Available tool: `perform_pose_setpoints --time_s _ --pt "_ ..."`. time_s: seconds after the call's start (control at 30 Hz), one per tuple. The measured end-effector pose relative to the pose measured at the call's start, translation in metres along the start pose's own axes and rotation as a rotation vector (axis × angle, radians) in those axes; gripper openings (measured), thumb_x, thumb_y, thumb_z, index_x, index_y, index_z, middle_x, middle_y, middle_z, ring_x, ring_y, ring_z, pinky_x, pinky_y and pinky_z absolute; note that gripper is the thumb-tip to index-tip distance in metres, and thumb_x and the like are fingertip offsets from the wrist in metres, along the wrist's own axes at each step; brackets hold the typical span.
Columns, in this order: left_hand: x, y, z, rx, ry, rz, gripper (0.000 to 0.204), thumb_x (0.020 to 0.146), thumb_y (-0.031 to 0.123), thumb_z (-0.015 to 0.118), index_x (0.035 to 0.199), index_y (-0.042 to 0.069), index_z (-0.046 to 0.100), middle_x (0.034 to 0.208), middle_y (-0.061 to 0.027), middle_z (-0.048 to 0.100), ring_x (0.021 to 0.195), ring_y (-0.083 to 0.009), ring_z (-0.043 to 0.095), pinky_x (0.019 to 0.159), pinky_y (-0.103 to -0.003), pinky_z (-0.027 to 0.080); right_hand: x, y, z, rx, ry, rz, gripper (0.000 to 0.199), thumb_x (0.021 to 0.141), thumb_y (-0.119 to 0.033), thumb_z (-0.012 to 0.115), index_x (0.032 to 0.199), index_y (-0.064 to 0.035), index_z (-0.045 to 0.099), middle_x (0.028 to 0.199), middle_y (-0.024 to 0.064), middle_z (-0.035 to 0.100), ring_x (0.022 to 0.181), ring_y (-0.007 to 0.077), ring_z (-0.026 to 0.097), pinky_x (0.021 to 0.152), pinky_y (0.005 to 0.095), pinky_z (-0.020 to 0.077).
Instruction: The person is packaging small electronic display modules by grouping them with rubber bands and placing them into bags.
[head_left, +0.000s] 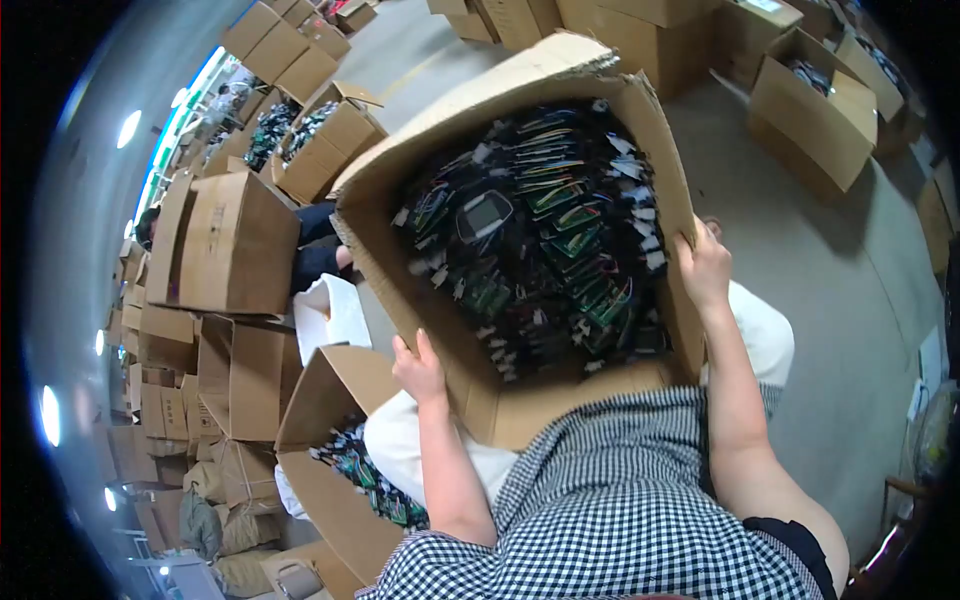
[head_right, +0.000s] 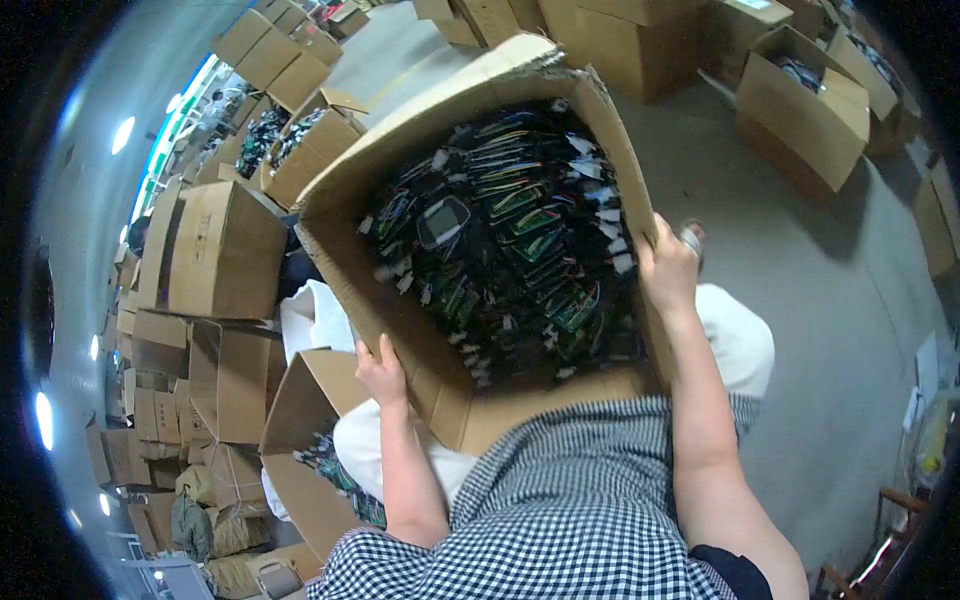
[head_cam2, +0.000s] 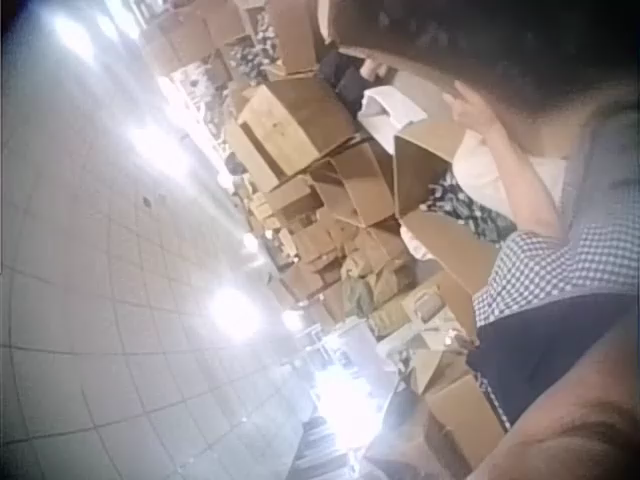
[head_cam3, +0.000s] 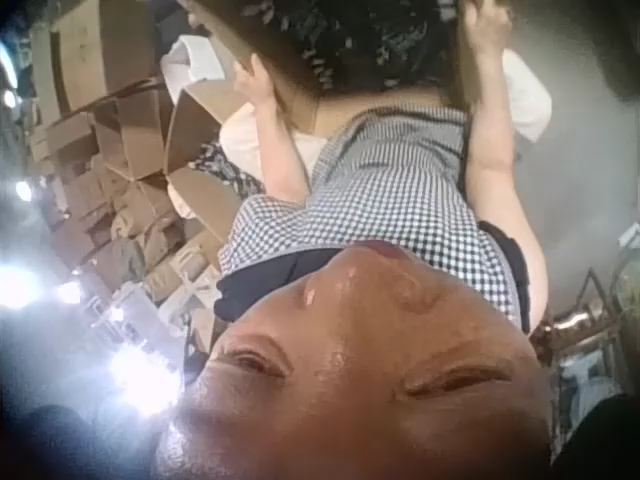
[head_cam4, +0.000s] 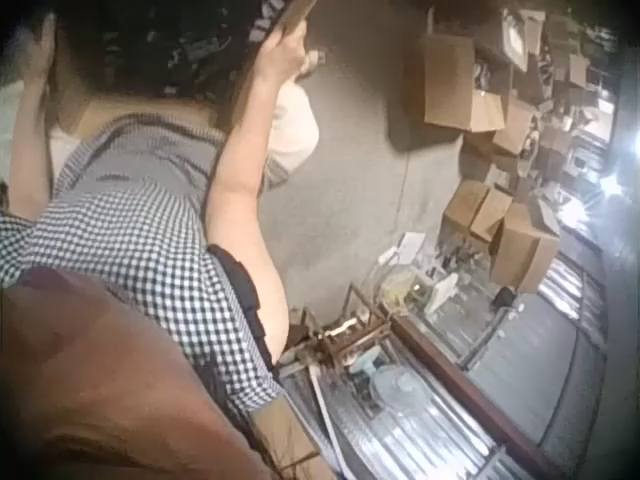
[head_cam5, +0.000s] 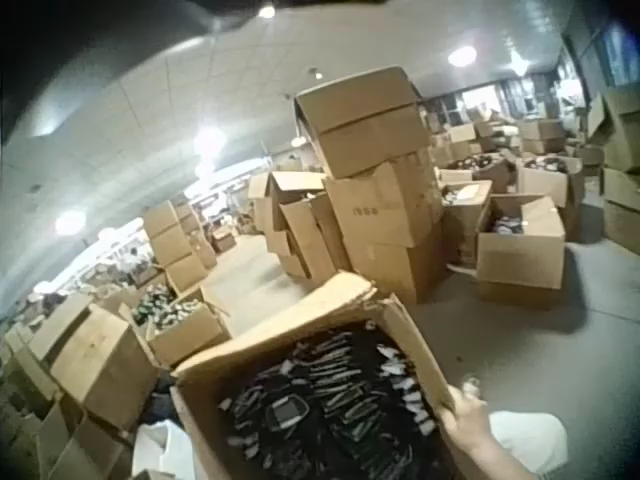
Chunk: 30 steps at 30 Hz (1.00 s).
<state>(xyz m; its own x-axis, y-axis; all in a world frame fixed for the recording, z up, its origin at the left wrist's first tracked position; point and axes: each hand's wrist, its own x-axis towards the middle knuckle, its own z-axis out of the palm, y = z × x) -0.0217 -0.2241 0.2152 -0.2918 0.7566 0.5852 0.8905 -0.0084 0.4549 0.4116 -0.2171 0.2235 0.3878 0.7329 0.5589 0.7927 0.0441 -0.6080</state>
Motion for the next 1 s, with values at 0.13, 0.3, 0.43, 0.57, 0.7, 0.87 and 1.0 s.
perform_pose_setpoints --time_s 0.13,0.3,0.43,0.57,0.7,0.87,1.0 --pt "-0.010 0.013 0.005 -0.067 0.001 0.003 0.031 0.087 0.027 0.062 0.095 0.000 0.048 0.070 -0.0257 0.061 0.066 -0.0462 0.059 0.056 -0.051 0.044 -0.008 0.017 -0.007 0.035 -0.017 0.054 0.034 0.087 -0.019 0.060 0.117 -0.0040 0.057 0.090 0.0205 0.066 0.082 0.0382 0.063 0.075 0.0433 0.0492" --pt "-0.028 0.019 0.001 0.001 -0.020 -0.020 0.029 0.085 0.023 0.062 0.093 0.000 0.047 0.077 -0.0271 0.062 0.074 -0.0478 0.059 0.063 -0.053 0.045 -0.027 0.036 -0.001 0.012 -0.014 0.055 0.035 0.087 -0.019 0.060 0.117 -0.0020 0.055 0.094 0.0205 0.065 0.085 0.0380 0.063 0.076 0.0445 0.0495" --pt "-0.032 0.022 -0.027 0.109 -0.212 -0.133 0.031 0.084 0.021 0.061 0.101 -0.001 0.047 0.088 -0.0276 0.063 0.084 -0.0472 0.060 0.074 -0.050 0.047 -0.043 0.024 -0.021 0.120 -0.027 0.093 0.033 0.085 -0.015 0.060 0.117 -0.0068 0.056 0.094 0.0210 0.064 0.086 0.0398 0.062 0.073 0.0453 0.0496" --pt "0.028 0.029 -0.054 -0.273 -0.132 -0.184 0.040 0.084 0.018 0.060 0.116 -0.002 0.045 0.108 -0.0251 0.059 0.103 -0.0380 0.058 0.089 -0.042 0.044 -0.047 -0.009 -0.065 0.156 -0.058 0.077 0.032 0.083 -0.009 0.060 0.116 -0.0075 0.057 0.095 0.0215 0.064 0.087 0.0404 0.061 0.071 0.0452 0.0501" --pt "0.123 0.053 -0.076 -0.328 0.096 0.096 0.049 0.084 0.017 0.065 0.124 -0.001 0.043 0.113 -0.0206 0.059 0.105 -0.0299 0.058 0.091 -0.036 0.044 -0.053 -0.037 -0.084 0.155 -0.106 0.140 0.034 0.082 -0.006 0.059 0.116 -0.0067 0.058 0.096 0.0213 0.064 0.088 0.0394 0.062 0.074 0.0438 0.0505" --pt "0.177 0.033 -0.062 -0.423 -0.050 0.096 0.036 0.079 0.010 0.065 0.113 0.000 0.058 0.100 -0.0148 0.067 0.095 -0.0280 0.065 0.083 -0.034 0.048 -0.046 -0.046 -0.071 0.100 -0.112 0.163 0.032 0.083 -0.009 0.060 0.114 -0.0058 0.058 0.093 0.0224 0.064 0.083 0.0407 0.062 0.070 0.0460 0.0498" --pt "0.166 0.038 -0.039 -0.563 -0.095 0.257 0.031 0.078 -0.005 0.054 0.108 -0.001 0.061 0.095 -0.0057 0.067 0.088 -0.0182 0.064 0.083 -0.027 0.046 -0.035 -0.013 -0.039 -0.014 -0.044 0.215 0.028 0.084 -0.012 0.060 0.110 -0.0044 0.058 0.088 0.0225 0.064 0.080 0.0417 0.061 0.067 0.0459 0.0494"
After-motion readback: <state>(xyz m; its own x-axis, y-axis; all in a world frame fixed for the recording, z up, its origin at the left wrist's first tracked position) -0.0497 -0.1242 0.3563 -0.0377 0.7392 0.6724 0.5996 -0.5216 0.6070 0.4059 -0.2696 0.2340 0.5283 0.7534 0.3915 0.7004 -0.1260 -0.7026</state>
